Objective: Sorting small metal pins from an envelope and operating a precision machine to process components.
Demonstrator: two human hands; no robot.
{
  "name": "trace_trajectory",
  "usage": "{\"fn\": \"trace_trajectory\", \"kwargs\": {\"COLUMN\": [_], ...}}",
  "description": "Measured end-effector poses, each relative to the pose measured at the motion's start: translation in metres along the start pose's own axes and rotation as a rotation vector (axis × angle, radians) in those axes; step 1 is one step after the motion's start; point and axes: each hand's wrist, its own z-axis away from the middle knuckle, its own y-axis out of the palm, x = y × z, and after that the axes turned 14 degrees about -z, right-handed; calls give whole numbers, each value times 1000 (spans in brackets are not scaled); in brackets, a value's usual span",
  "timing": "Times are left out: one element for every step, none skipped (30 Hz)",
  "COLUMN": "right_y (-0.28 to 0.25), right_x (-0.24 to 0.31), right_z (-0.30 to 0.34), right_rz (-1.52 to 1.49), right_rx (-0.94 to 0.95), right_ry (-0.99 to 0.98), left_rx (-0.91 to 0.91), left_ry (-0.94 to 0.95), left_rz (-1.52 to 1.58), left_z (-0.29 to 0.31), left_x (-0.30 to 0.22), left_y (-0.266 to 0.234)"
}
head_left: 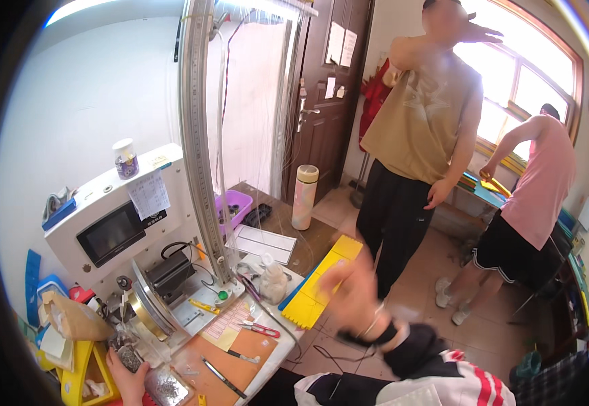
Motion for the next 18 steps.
{"fn": "trace_trajectory", "kwargs": {"right_y": [-17, -61, -95, -147, -227, -251, -271, -335, -380, -410, -425, -345, -222, -243, -269, -254, -241, -249], "right_x": [13, -5, -19, -30, -55, -50, -42, -50, -66, -82, -71, -50, 4, 20, 23, 34, 36, 1], "right_z": [-40, -68, -99, -127, -154, -178, -199, -184, -205, -264, -313, -319, -372, -395, -435, -467, -482, -433], "right_rz": [-204, -135, -76, 35, 380, 222, 53, 63, 368, 653, 155, 80, 783, 815, 350, -150, -654, -533], "right_rx": [-274, -340, -504, -726, -943, -1132, -1309, -1319, -833, -327, -212, -195, 167, 157, -7, -149, -279, -172], "right_ry": [187, 124, 4, 43, 60, 268, 477, 450, 200, -34, 27, 68, -407, -413, -213, -16, 192, -71], "left_rx": [-1, -44, -88, -89, -98, -107, -111, -129, -149, -151, -119, -82, -74, -73, -68, -76, -99, -121], "left_ry": [-10, 15, 30, 40, 75, 89, 91, 184, 282, 309, 321, 274, 257, 268, 275, 260, 223, 182], "left_rz": [2, 0, -17, -1, 37, 57, 61, 8, -49, -26, 39, 24, -12, -43, -88, -94, -133, -177], "left_z": [3, 2, 6, 7, 8, 13, 15, 15, 13, 9, 7, 24, 34, 31, 27, 30, 36, 41], "left_x": [3, 2, 4, -6, -25, -35, -37, -41, -47, -51, -50, -42, -39, -43, -45, -43, -38, -34], "left_y": [-1, -1, -3, -7, -16, -27, -37, -42, -45, -42, -39, -57, -69, -68, -68, -69, -69, -72]}}
